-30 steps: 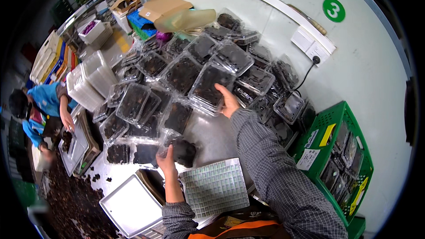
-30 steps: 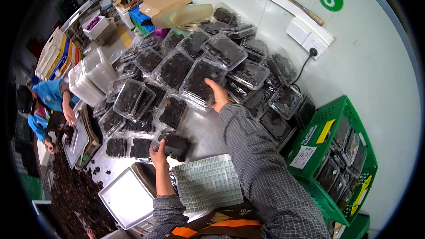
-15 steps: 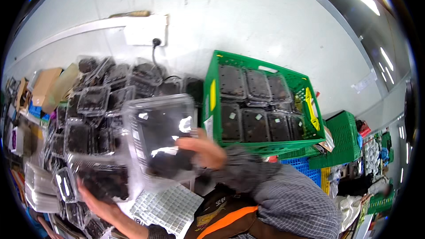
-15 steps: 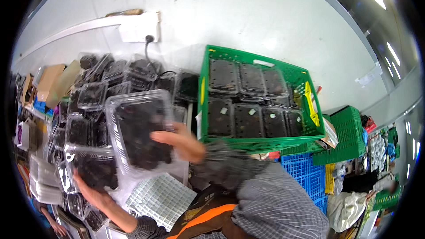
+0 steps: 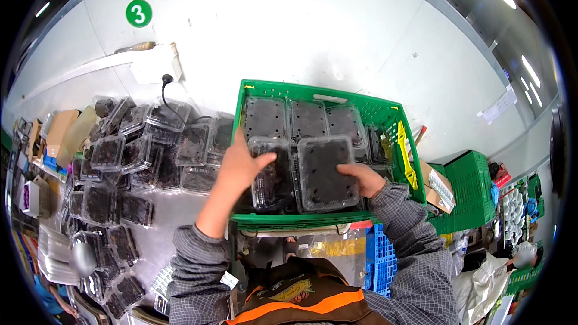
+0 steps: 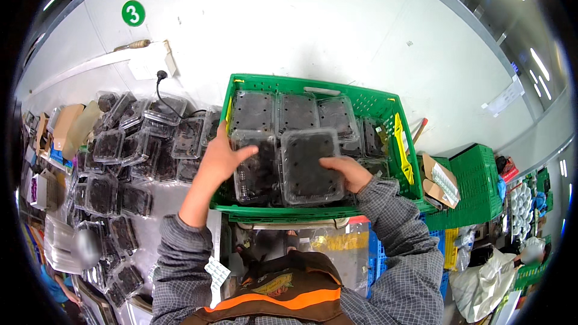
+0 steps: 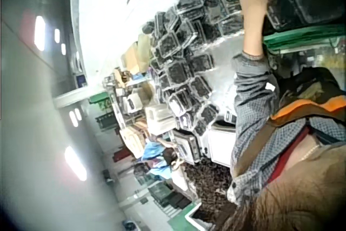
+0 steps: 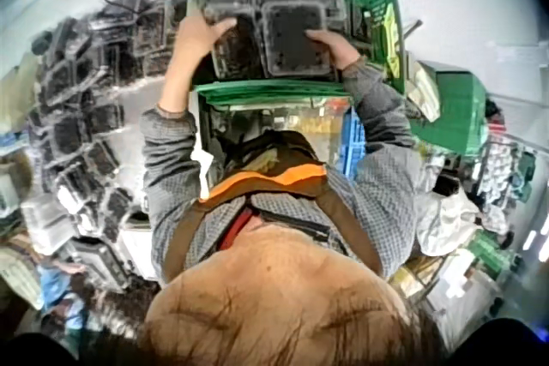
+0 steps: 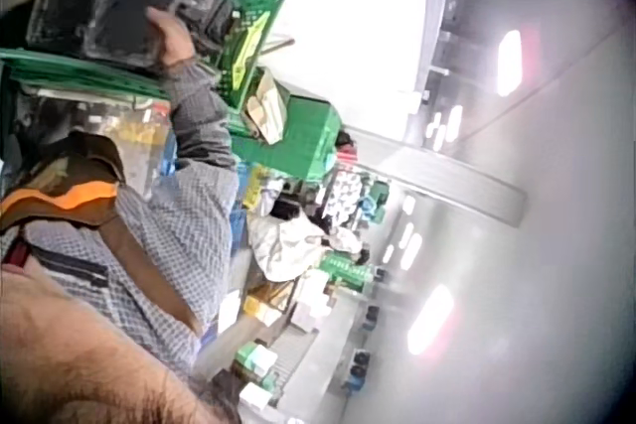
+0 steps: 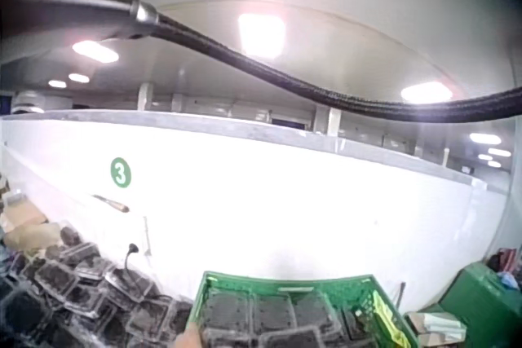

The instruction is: The person transfers plastic containers of food into a green crate, peels labels from a sheet and attaches them to the container lids, and then moves the loaded crate onto a pallet.

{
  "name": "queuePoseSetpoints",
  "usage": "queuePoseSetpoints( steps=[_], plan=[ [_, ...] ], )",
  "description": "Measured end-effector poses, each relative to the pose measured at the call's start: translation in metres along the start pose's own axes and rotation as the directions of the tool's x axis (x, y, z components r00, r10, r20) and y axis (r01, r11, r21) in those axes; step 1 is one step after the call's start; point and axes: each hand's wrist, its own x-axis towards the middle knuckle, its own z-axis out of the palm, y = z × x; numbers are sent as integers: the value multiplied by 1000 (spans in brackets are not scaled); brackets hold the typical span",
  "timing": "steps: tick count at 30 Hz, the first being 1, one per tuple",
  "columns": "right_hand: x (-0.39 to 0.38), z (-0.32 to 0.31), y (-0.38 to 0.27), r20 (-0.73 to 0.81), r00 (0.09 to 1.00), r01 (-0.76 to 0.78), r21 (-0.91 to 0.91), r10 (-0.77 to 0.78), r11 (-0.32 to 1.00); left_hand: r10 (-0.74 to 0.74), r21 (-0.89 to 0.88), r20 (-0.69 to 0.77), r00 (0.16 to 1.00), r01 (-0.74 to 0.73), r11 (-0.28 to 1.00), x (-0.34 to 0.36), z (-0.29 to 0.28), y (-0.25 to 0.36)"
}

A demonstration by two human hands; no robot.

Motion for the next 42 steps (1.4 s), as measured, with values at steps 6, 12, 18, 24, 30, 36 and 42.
queuePoseSetpoints(
  steps=[6, 12, 18, 24, 30, 36, 42],
  plan=[
    [-37, -60, -19, -141, 990, 6, 252, 31, 968, 229, 411, -43, 972, -192, 891, -9, 31, 3],
    [0, -117, 15, -196, 979, -86, -122, 61, 989, 286, 179, -341, 895, -237, 955, -54, 5, -19],
    [-7, -116, 37, 8, 797, 122, -981, -605, 148, 5, -249, -641, 768, -215, 944, -155, -24, -69],
    [-60, 178, 31, 421, 734, 678, -506, -533, 534, -435, -272, -856, 281, 471, 839, -316, -71, -253],
    [48, 387, 204, 660, 653, -22, -473, 371, 881, -913, 30, -262, 314, 948, 317, -466, -121, -376],
    [126, 544, 347, 456, 812, 35, -660, 364, 750, -934, 82, -25, 357, 932, 354, -458, -151, -390],
    [130, 576, 365, 583, 492, 168, -792, 646, 587, -927, -345, 153, 342, 898, 274, -474, -128, -406]
  ],
)
